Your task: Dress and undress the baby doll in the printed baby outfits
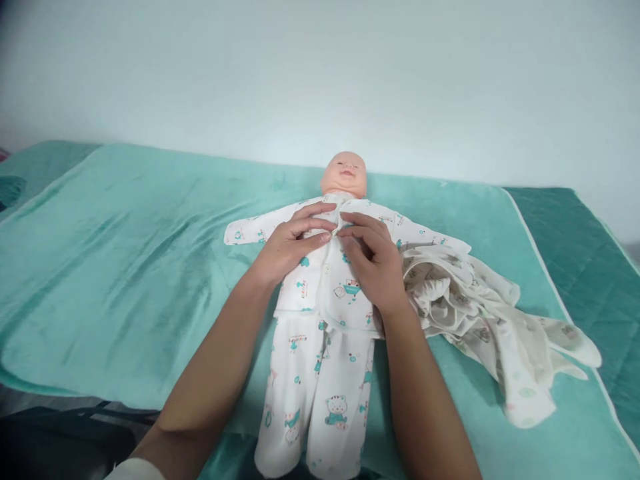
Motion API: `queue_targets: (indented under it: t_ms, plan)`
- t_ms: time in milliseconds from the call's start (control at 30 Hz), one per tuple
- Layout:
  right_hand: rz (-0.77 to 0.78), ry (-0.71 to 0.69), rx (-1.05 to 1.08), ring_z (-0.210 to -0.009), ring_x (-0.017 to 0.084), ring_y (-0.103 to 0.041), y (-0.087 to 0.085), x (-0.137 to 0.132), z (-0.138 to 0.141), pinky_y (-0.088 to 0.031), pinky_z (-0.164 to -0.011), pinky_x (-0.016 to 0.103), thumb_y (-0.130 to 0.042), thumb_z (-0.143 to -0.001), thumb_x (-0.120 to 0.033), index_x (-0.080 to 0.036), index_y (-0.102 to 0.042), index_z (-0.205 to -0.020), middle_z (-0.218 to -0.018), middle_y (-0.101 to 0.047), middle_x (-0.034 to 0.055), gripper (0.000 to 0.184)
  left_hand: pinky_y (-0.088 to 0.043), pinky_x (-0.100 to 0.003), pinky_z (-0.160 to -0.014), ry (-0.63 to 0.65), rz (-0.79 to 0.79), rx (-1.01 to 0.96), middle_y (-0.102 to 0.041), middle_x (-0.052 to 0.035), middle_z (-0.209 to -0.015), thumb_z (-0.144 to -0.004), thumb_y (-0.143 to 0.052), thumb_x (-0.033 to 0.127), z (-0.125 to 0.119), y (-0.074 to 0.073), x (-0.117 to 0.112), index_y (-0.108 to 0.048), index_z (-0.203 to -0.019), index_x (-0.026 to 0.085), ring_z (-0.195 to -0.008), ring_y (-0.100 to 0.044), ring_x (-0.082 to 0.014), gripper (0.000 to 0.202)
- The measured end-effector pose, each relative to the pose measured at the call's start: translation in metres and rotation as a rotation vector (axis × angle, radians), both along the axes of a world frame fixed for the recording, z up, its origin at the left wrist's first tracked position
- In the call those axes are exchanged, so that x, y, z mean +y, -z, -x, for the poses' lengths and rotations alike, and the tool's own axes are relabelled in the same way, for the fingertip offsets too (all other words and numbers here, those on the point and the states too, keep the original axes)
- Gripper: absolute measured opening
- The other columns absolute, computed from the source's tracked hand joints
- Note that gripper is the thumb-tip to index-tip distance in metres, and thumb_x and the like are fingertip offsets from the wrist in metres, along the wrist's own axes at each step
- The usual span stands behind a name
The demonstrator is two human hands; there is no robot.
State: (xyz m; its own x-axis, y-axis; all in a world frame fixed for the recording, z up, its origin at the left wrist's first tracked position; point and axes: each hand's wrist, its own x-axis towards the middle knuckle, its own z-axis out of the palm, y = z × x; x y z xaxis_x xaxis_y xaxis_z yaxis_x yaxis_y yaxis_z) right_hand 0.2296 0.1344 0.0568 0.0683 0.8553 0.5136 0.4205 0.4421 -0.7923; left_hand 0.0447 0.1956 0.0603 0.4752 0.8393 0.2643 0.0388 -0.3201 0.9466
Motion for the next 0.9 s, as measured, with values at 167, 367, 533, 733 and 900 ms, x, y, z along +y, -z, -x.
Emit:
queue_targets:
  t_ms: [167, 367, 533, 733, 900]
  plan:
    - [0.037, -0.039, 0.061, -0.131, 0.024, -0.055, 0.0058, 0.0022, -0.0038, -0.042, -0.116, 0.05, -0.065, -0.095, -0.029, -0.03, -0.066, -0.125, -0.134, -0.064, 0.0039, 0.031, -0.039, -0.046, -0.123, -0.054, -0.02, -0.006, -0.06, -0.0017, -0.145, -0.089, -0.073, 0.033, -0.0039, 0.0, -0.0027, -0.077, -0.098, 0.029, -0.144, -0.048, -0.0231, 0.011]
    - [-0.016, -0.092, -0.147, -0.143, 0.025, -0.044, -0.0001, -0.0006, -0.0054, -0.033, -0.122, 0.054, -0.052, -0.102, -0.027, -0.036, -0.062, -0.135, -0.149, -0.054, 0.0018, 0.035, -0.036, -0.045, -0.125, -0.043, -0.145, 0.044, -0.06, -0.002, -0.144, -0.092, -0.07, 0.029, -0.004, -0.0001, -0.003, -0.078, -0.102, 0.03, -0.142, -0.049, -0.0211, 0.013]
    - [0.022, -0.037, -0.182, -0.143, 0.026, -0.043, 0.0001, -0.0022, -0.0032, -0.033, -0.12, 0.055, -0.05, -0.102, -0.026, -0.031, -0.064, -0.123, -0.15, -0.051, 0.0047, 0.026, -0.036, -0.045, -0.125, -0.036, -0.255, 0.108, -0.06, -0.0028, -0.145, -0.096, -0.063, 0.033, -0.0032, 0.0003, -0.0028, -0.078, -0.107, 0.031, -0.143, -0.049, -0.0204, 0.019]
    - [0.018, 0.025, -0.151, -0.137, 0.026, -0.048, 0.0018, -0.0012, -0.0014, -0.039, -0.114, 0.053, -0.054, -0.099, -0.024, -0.026, -0.061, -0.107, -0.143, -0.055, 0.0077, 0.011, -0.034, -0.048, -0.126, -0.004, -0.329, 0.177, -0.058, -0.0016, -0.148, -0.099, -0.058, 0.035, -0.0022, 0.0003, -0.0032, -0.078, -0.109, 0.032, -0.146, -0.046, -0.021, 0.022]
    - [0.026, 0.053, -0.09, -0.131, 0.026, -0.053, 0.0003, -0.002, 0.0011, -0.045, -0.106, 0.048, -0.055, -0.099, -0.026, -0.025, -0.061, -0.101, -0.139, -0.058, 0.0077, 0.007, -0.037, -0.047, -0.124, -0.033, -0.313, 0.159, -0.06, -0.0037, -0.147, -0.097, -0.062, 0.037, -0.003, -0.0005, -0.0033, -0.075, -0.108, 0.029, -0.144, -0.048, -0.0218, 0.019]
